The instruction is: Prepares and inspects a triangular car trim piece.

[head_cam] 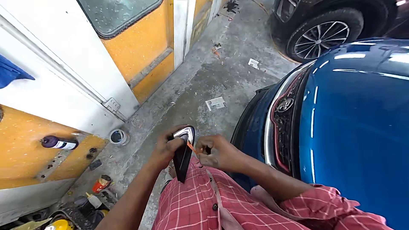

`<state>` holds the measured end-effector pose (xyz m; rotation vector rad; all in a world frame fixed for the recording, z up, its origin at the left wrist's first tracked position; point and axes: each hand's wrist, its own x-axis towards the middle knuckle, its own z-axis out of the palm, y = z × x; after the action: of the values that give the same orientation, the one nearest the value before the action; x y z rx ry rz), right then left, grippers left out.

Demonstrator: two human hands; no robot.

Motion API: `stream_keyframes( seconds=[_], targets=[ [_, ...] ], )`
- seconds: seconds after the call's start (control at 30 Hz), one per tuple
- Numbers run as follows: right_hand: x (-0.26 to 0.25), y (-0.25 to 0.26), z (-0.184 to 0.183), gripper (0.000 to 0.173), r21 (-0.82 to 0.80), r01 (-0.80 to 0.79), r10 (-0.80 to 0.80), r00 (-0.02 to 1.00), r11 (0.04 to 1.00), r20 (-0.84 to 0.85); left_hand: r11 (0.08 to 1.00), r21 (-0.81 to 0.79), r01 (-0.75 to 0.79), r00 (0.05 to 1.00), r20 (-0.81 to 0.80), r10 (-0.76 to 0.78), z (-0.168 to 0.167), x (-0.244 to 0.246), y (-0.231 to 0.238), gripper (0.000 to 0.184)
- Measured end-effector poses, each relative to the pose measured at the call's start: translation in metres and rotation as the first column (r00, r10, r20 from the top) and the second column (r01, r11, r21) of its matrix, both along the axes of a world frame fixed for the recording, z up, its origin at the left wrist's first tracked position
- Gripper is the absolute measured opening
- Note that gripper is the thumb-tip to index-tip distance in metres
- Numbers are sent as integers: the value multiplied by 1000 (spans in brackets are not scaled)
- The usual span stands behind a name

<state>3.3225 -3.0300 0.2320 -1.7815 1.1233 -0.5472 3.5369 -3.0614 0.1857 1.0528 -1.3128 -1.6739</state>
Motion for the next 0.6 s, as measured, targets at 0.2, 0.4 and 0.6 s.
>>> stream_keyframes(
  seconds=[0.2,0.4,0.6],
  targets=[
    [-6,5,21,8,221,-248,174,935,943,310,974,78,-215,977,24,213,-22,10,-37,46],
    [-36,-10,47,18,15,-175,145,857,984,494,912,105,-396,918,13,397,-47,35,-75,46],
    [-52,-53,18,34,-86,52,-25,956,995,291,967,151,-203,949,-212,233,-31,33,-87,48]
  ],
)
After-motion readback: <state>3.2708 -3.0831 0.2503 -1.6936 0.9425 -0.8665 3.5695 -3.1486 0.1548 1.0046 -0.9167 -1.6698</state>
